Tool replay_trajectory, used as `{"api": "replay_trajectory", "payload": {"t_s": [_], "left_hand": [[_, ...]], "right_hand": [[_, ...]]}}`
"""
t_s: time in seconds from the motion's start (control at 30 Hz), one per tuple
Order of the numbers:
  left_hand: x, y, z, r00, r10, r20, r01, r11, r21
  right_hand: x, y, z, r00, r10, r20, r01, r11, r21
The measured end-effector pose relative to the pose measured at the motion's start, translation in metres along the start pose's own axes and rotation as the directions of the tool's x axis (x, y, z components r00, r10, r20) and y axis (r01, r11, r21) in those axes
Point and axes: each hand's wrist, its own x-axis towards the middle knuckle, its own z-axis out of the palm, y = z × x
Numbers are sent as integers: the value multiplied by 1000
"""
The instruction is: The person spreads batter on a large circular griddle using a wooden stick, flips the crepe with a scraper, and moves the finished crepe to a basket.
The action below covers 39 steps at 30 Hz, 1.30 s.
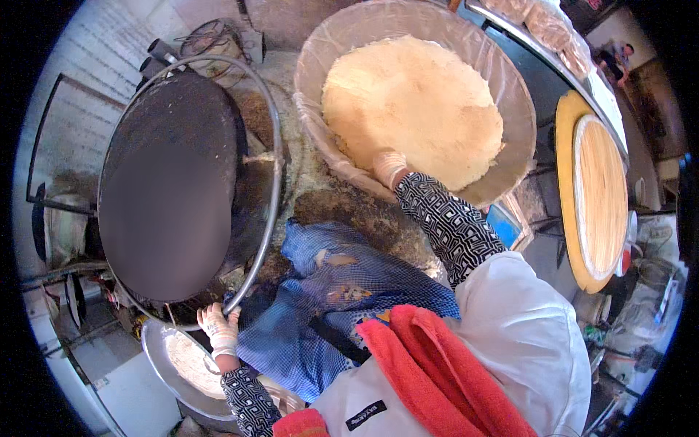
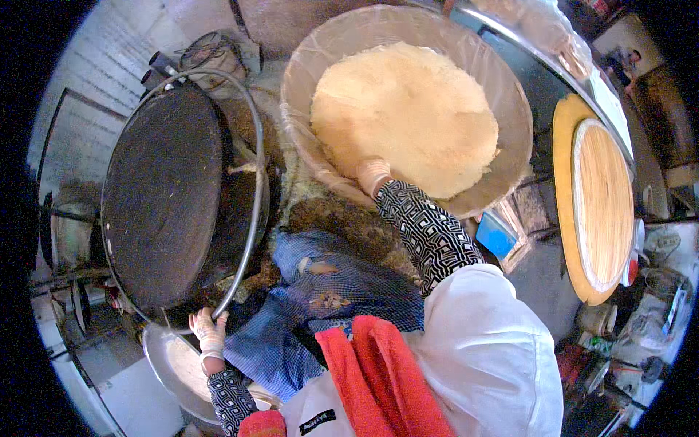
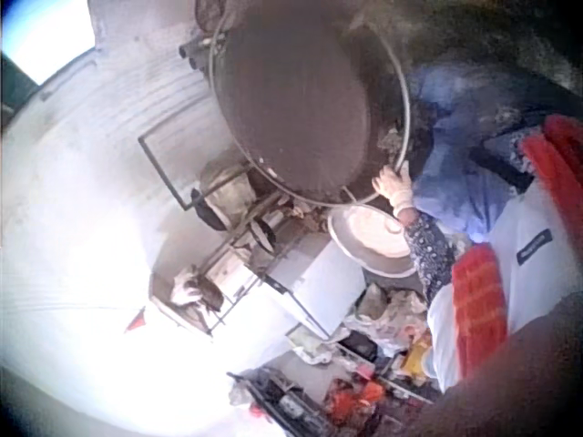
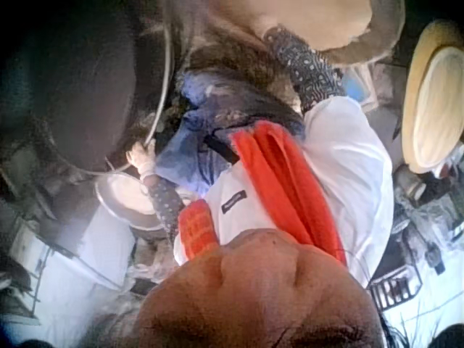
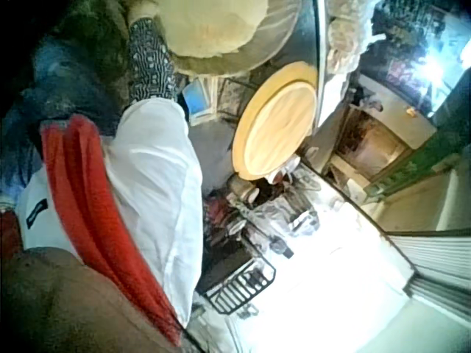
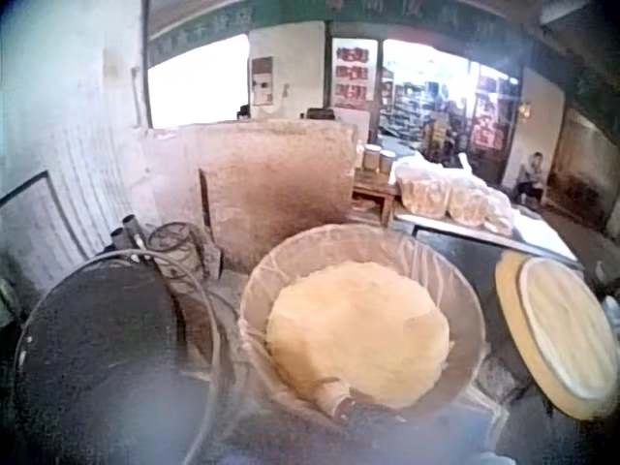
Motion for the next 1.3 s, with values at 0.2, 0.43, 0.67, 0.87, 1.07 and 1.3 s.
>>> {"api": "replay_trajectory", "payload": {"t_s": [0.2, 0.43, 0.67, 0.87, 1.07, 1.3], "left_hand": [[18, 1, -26, 934, -95, 346, 85, 995, 44], [37, 65, -33, 986, -53, 155, 41, 996, 80], [41, 210, -149, 993, 115, -21, -66, 403, -913], [2, 202, -223, 996, -44, -76, -75, 41, -996], [-38, 168, -181, 967, 106, -233, -245, 113, -963], [-111, 165, -158, 1000, -16, -27, -26, 62, -998]], "right_hand": [[-4, 9, 0, 1000, -2, 5, 2, 1000, 15], [-169, 9, -156, 677, -726, 125, -14, 157, 988], [-223, -3, -146, 501, -864, -43, 85, 0, 996], [-257, -45, -154, 975, 52, -217, 220, -77, 972], [-304, -94, -104, 902, -338, -269, 304, 54, 951], [-358, -148, -94, 502, -851, -152, 427, 92, 899]]}}
